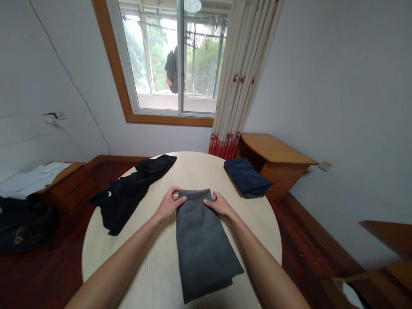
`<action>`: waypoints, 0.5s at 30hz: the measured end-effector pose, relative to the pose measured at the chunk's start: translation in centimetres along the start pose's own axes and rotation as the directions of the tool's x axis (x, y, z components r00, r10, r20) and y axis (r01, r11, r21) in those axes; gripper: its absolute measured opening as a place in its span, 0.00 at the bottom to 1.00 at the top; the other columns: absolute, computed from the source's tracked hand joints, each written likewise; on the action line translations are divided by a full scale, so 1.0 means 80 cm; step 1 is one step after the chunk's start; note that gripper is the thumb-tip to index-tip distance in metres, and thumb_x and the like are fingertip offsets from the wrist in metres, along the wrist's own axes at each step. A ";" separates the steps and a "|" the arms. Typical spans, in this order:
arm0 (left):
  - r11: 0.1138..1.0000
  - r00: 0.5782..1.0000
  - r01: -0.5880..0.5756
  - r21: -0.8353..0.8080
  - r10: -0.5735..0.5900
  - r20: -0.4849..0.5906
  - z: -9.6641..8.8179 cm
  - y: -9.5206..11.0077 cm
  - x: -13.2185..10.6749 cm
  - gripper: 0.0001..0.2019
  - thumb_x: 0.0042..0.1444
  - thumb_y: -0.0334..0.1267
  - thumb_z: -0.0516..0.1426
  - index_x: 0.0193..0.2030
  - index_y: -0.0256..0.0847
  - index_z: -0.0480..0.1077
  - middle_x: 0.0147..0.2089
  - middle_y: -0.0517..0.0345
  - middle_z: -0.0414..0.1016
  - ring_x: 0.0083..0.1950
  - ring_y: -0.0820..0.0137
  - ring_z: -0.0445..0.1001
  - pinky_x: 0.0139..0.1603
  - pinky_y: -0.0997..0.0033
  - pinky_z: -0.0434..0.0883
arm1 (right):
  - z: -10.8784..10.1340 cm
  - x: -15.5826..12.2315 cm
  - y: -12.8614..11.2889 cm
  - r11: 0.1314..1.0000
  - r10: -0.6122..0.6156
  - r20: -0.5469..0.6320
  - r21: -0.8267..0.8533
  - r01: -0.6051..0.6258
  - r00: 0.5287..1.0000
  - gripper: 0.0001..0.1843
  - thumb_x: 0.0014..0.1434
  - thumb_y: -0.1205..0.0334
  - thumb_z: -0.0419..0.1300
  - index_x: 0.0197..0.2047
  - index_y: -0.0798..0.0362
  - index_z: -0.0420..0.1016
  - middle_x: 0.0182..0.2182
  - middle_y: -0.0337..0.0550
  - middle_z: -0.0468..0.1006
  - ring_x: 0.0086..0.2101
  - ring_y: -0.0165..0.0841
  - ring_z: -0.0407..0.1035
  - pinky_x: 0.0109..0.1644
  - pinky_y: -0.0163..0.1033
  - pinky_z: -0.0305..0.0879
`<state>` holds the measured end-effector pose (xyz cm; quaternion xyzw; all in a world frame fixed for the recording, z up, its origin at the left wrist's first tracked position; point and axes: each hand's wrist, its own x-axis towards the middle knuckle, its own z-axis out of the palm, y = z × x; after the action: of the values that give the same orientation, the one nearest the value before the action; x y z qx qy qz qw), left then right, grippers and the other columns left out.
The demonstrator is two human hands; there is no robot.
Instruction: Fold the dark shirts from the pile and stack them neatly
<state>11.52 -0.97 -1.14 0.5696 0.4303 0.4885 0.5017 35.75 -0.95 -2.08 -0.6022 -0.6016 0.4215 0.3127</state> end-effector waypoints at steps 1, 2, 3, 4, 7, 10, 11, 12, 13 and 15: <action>0.997 0.998 -0.044 -0.066 0.046 0.030 0.006 0.009 -0.001 0.26 0.45 0.53 0.67 0.44 0.42 0.64 0.44 0.56 0.76 0.42 0.65 0.78 0.42 0.66 0.75 | -0.003 -0.001 0.004 0.982 -0.028 0.074 0.188 0.014 0.997 0.35 0.53 0.41 0.66 0.57 0.57 0.70 0.52 0.56 0.78 0.52 0.46 0.74 0.57 0.49 0.69; 0.991 0.995 -0.079 -0.107 0.085 0.047 0.012 0.016 -0.002 0.27 0.46 0.53 0.67 0.45 0.42 0.64 0.46 0.55 0.76 0.44 0.65 0.78 0.44 0.65 0.75 | -0.006 -0.003 0.007 0.936 -0.060 0.148 0.352 0.004 0.987 0.35 0.53 0.40 0.66 0.54 0.57 0.72 0.51 0.56 0.79 0.51 0.45 0.75 0.56 0.49 0.70; 0.985 0.992 -0.105 -0.133 0.113 0.052 0.018 0.022 -0.002 0.27 0.47 0.54 0.67 0.47 0.42 0.64 0.48 0.54 0.76 0.46 0.64 0.78 0.46 0.64 0.75 | -0.010 -0.006 0.006 0.880 -0.085 0.197 0.474 -0.019 0.977 0.34 0.51 0.39 0.67 0.51 0.57 0.73 0.48 0.56 0.81 0.49 0.45 0.76 0.56 0.50 0.71; 0.981 0.990 -0.124 -0.151 0.132 0.045 0.024 0.025 -0.002 0.28 0.48 0.54 0.67 0.48 0.42 0.65 0.50 0.52 0.76 0.48 0.63 0.78 0.49 0.63 0.75 | -0.014 -0.009 0.005 0.830 -0.095 0.212 0.556 -0.040 0.973 0.33 0.49 0.39 0.68 0.49 0.57 0.74 0.46 0.56 0.81 0.47 0.46 0.77 0.55 0.50 0.72; 0.969 0.992 -0.116 -0.220 0.123 0.020 0.041 0.017 -0.004 0.33 0.49 0.57 0.67 0.55 0.41 0.63 0.57 0.46 0.74 0.57 0.59 0.75 0.58 0.59 0.71 | -0.032 -0.021 -0.007 0.753 -0.083 0.057 0.658 0.026 0.995 0.34 0.41 0.43 0.74 0.46 0.54 0.74 0.42 0.52 0.83 0.43 0.46 0.78 0.51 0.50 0.73; 0.945 0.988 0.036 -0.326 0.016 0.154 0.061 -0.012 -0.017 0.40 0.47 0.57 0.68 0.62 0.41 0.60 0.62 0.40 0.71 0.60 0.56 0.74 0.61 0.55 0.70 | -0.066 -0.031 -0.017 0.762 -0.100 -0.168 0.621 0.185 0.981 0.35 0.38 0.44 0.76 0.45 0.54 0.74 0.43 0.50 0.83 0.42 0.44 0.78 0.50 0.48 0.73; 0.936 0.967 0.104 -0.336 -0.016 0.254 0.070 -0.021 -0.022 0.42 0.46 0.56 0.69 0.63 0.40 0.60 0.62 0.39 0.71 0.60 0.55 0.74 0.61 0.54 0.70 | -0.082 -0.034 -0.019 0.773 -0.102 -0.238 0.592 0.228 0.966 0.35 0.37 0.44 0.76 0.45 0.54 0.74 0.43 0.49 0.83 0.42 0.43 0.77 0.50 0.47 0.73; 0.931 0.934 0.163 -0.327 -0.038 0.356 0.080 -0.029 -0.027 0.43 0.45 0.55 0.70 0.63 0.39 0.61 0.61 0.39 0.72 0.59 0.54 0.74 0.61 0.53 0.69 | -0.099 -0.036 -0.021 0.784 -0.104 -0.305 0.560 0.267 0.947 0.35 0.38 0.43 0.76 0.45 0.54 0.75 0.42 0.48 0.83 0.41 0.42 0.77 0.49 0.47 0.73; 0.929 0.895 0.203 -0.309 -0.048 0.443 0.092 -0.034 -0.030 0.42 0.44 0.54 0.71 0.63 0.38 0.63 0.61 0.39 0.73 0.60 0.53 0.74 0.62 0.52 0.69 | -0.117 -0.035 -0.022 0.793 -0.111 -0.368 0.528 0.305 0.923 0.35 0.38 0.42 0.76 0.45 0.53 0.75 0.42 0.47 0.83 0.40 0.41 0.77 0.48 0.47 0.73; 0.933 0.846 0.221 -0.285 -0.038 0.532 0.122 -0.036 -0.029 0.39 0.45 0.52 0.71 0.61 0.37 0.67 0.59 0.40 0.75 0.61 0.53 0.73 0.64 0.52 0.68 | -0.160 -0.028 -0.028 0.803 -0.152 -0.474 0.452 0.388 0.867 0.34 0.40 0.42 0.76 0.45 0.53 0.76 0.40 0.46 0.83 0.39 0.40 0.77 0.47 0.47 0.73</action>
<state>20.85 -4.32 -4.46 0.5552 0.2279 0.3473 0.7206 46.17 -1.34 5.95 -0.4723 -0.4612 0.3838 0.6457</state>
